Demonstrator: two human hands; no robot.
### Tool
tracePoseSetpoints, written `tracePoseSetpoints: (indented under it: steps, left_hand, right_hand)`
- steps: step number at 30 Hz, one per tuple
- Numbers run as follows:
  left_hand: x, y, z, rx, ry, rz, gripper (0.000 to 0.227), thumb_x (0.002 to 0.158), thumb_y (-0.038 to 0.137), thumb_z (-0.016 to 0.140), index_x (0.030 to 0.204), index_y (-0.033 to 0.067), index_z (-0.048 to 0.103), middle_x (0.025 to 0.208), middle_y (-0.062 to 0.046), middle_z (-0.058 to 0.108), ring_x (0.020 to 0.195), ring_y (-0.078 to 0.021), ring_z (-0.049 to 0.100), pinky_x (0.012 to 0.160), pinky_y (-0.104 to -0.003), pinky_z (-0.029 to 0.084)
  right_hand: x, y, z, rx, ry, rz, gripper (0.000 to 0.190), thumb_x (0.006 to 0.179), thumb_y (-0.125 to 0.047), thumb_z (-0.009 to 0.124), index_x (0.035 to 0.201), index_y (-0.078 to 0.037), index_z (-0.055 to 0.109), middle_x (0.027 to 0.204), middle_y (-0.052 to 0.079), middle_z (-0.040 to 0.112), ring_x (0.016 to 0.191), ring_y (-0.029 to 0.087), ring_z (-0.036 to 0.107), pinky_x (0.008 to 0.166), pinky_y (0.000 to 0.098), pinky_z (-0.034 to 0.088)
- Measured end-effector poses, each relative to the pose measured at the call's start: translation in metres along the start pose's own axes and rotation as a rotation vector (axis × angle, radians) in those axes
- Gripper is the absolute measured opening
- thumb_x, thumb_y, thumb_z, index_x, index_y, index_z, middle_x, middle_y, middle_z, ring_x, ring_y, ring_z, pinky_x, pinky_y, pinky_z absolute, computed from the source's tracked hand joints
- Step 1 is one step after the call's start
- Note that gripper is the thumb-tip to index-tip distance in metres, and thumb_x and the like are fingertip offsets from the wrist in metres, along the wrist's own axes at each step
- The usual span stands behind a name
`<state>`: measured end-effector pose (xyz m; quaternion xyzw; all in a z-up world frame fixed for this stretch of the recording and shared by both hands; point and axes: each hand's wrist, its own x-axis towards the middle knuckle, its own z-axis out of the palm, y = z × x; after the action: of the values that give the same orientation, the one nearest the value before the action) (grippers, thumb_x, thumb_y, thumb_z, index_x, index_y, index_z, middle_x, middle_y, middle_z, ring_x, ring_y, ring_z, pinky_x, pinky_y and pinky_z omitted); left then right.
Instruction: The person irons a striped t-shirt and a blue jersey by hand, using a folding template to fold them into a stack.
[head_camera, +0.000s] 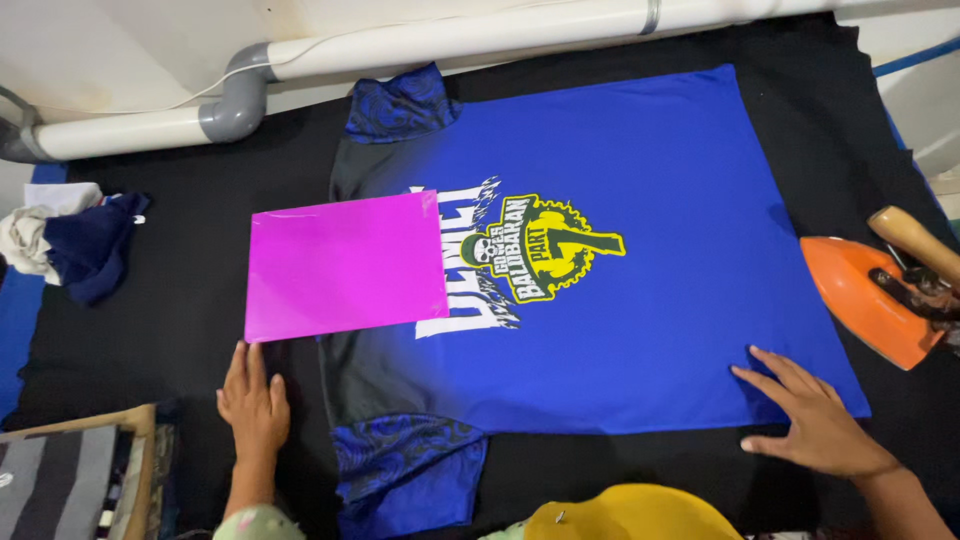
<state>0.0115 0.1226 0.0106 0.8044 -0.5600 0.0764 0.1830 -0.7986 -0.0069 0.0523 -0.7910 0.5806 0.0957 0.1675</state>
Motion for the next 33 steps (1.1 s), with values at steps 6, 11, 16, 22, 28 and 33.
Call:
tracePoseSetpoints:
  steps: [6, 11, 16, 22, 28, 33]
  left_hand:
    - [-0.103, 0.0, 0.038, -0.265, -0.454, -0.176, 0.037, 0.078, 0.048, 0.075, 0.103, 0.0198, 0.079, 0.103, -0.005, 0.077, 0.103, -0.0234, 0.071, 0.095, -0.038, 0.051]
    - [-0.062, 0.011, 0.015, -1.224, -0.951, -0.659, 0.012, 0.09, 0.01, 0.078, 0.088, -0.0014, 0.08, 0.085, -0.013, 0.08, 0.079, -0.022, 0.069, 0.078, -0.039, 0.052]
    - [0.1, 0.039, 0.046, -1.668, -0.366, -0.847, 0.022, 0.093, 0.032, 0.073, 0.108, 0.0157, 0.069, 0.099, 0.002, 0.073, 0.083, -0.0136, 0.071, 0.075, -0.028, 0.059]
    - [0.192, 0.091, 0.092, -1.377, -0.084, -0.289, 0.029, 0.11, 0.014, 0.047, 0.137, 0.0032, 0.05, 0.133, -0.029, 0.061, 0.108, -0.0394, 0.066, 0.106, -0.047, 0.046]
    - [0.152, 0.06, 0.09, -0.046, -0.242, -0.171, 0.049, 0.112, 0.039, 0.036, 0.16, 0.0338, 0.042, 0.172, 0.0, 0.031, 0.154, -0.0336, 0.026, 0.116, -0.065, 0.022]
    - [0.16, 0.001, 0.091, 0.054, -0.203, -0.114, 0.053, 0.113, 0.04, 0.023, 0.166, 0.043, 0.019, 0.175, 0.015, 0.011, 0.16, -0.0244, 0.007, 0.119, -0.067, 0.003]
  right_hand:
    - [-0.002, 0.073, 0.036, -0.24, 0.284, -0.043, 0.048, 0.062, -0.04, 0.076, 0.108, -0.041, 0.066, 0.131, -0.019, 0.063, 0.133, 0.008, 0.057, 0.114, 0.0352, 0.044]
    - [0.061, 0.083, -0.024, 0.092, 0.593, -0.008, 0.013, 0.086, -0.01, 0.065, 0.091, -0.013, 0.076, 0.101, 0.005, 0.078, 0.099, 0.026, 0.073, 0.102, 0.0385, 0.053]
    - [0.185, 0.069, -0.095, -0.18, 0.839, 0.042, 0.012, 0.089, -0.012, 0.064, 0.099, -0.014, 0.07, 0.087, 0.013, 0.071, 0.087, 0.035, 0.071, 0.077, 0.0468, 0.052]
    - [0.258, 0.02, -0.095, -0.485, 1.085, 0.279, 0.081, 0.063, -0.012, 0.096, 0.137, -0.006, 0.063, 0.135, 0.022, 0.061, 0.121, 0.041, 0.059, 0.097, 0.0525, 0.048]
    - [0.232, -0.017, -0.044, -0.028, 0.689, 0.142, 0.051, 0.108, -0.038, 0.05, 0.151, -0.013, 0.058, 0.157, 0.023, 0.053, 0.145, 0.042, 0.049, 0.113, 0.0598, 0.041]
    - [0.235, -0.001, -0.041, 0.023, 0.506, 0.187, 0.059, 0.11, -0.045, 0.041, 0.164, -0.021, 0.042, 0.17, 0.019, 0.036, 0.156, 0.039, 0.032, 0.122, 0.06, 0.027]
